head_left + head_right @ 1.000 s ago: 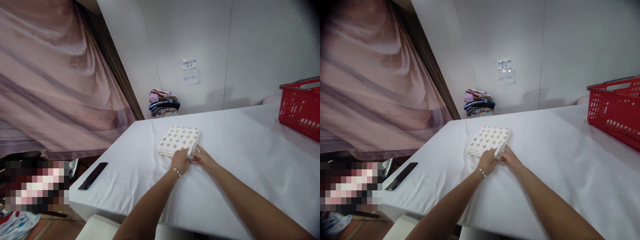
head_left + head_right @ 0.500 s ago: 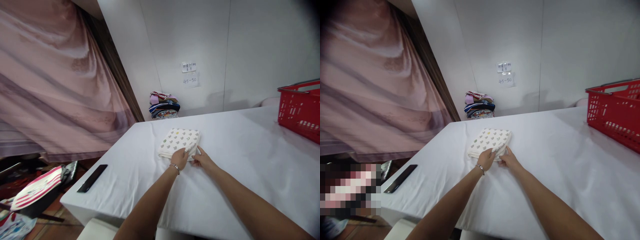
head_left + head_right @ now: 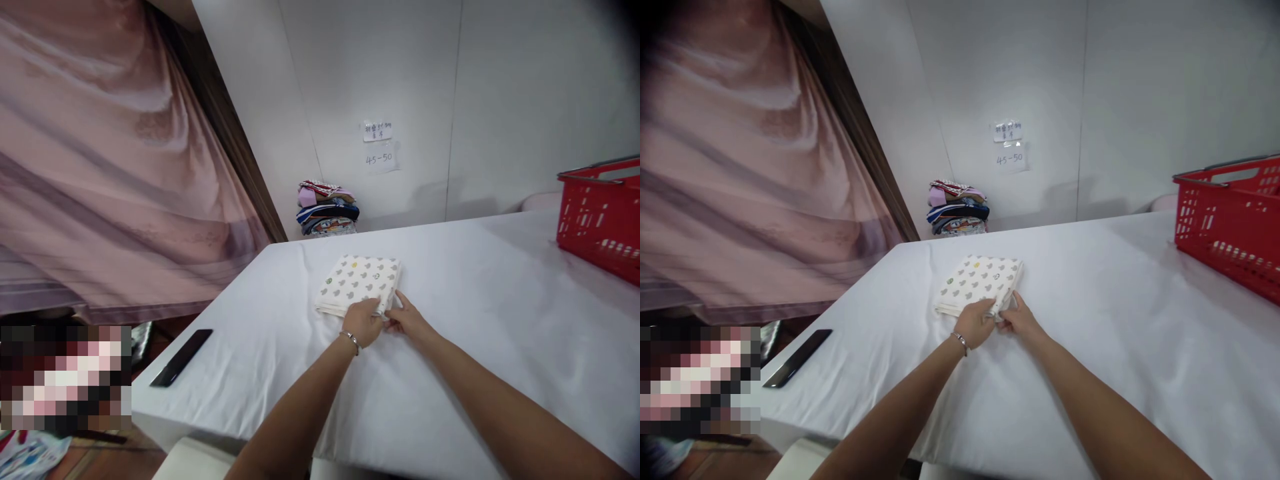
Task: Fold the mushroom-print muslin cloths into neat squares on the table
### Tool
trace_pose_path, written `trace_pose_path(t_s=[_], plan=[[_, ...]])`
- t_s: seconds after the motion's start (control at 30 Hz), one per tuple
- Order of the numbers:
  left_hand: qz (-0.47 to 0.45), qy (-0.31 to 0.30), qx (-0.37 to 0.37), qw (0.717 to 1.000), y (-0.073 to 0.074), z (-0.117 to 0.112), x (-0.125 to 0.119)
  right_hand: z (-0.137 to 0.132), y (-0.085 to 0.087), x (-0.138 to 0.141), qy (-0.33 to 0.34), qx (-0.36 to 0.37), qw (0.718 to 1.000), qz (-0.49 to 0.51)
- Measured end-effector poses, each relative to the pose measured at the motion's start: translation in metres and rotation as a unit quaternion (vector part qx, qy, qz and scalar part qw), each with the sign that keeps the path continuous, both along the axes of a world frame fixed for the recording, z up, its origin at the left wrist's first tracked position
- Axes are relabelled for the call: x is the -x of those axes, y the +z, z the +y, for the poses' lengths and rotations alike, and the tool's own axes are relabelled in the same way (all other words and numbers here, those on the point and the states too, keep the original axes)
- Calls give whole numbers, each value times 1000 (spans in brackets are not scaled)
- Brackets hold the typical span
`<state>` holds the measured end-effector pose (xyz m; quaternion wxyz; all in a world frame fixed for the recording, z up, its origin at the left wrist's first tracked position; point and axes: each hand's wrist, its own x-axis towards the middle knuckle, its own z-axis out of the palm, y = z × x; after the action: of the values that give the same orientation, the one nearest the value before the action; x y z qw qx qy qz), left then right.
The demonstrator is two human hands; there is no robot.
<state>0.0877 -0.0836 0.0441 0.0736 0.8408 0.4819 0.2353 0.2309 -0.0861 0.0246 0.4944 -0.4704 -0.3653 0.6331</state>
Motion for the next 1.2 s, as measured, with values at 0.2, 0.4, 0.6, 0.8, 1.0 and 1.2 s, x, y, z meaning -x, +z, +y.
trace_pose_path(t_s=[0.2, 0.4, 0.6, 0.8, 1.0, 1.2], plan=[[4, -5, -39, 999, 6, 2, -2, 3, -5, -1, 5, -10, 1000, -3], [76, -52, -81, 992, 0, 1, 3, 2, -5, -2, 2, -3, 1000, -20], [30, -81, -76, 993, -14, -4, 7, 3, -7, -2, 3, -4, 1000, -17], [13, -82, -50, 995, -14, -3, 18, 4, -8, -4, 6, -2, 1000, -22], [22, -56, -40, 997, -25, 0, 15, 4, -14, -5, 4, -30, 997, -73], [8, 13, -38, 999, -27, 4, 3, 3, -15, -6, -16, -70, 990, -125]])
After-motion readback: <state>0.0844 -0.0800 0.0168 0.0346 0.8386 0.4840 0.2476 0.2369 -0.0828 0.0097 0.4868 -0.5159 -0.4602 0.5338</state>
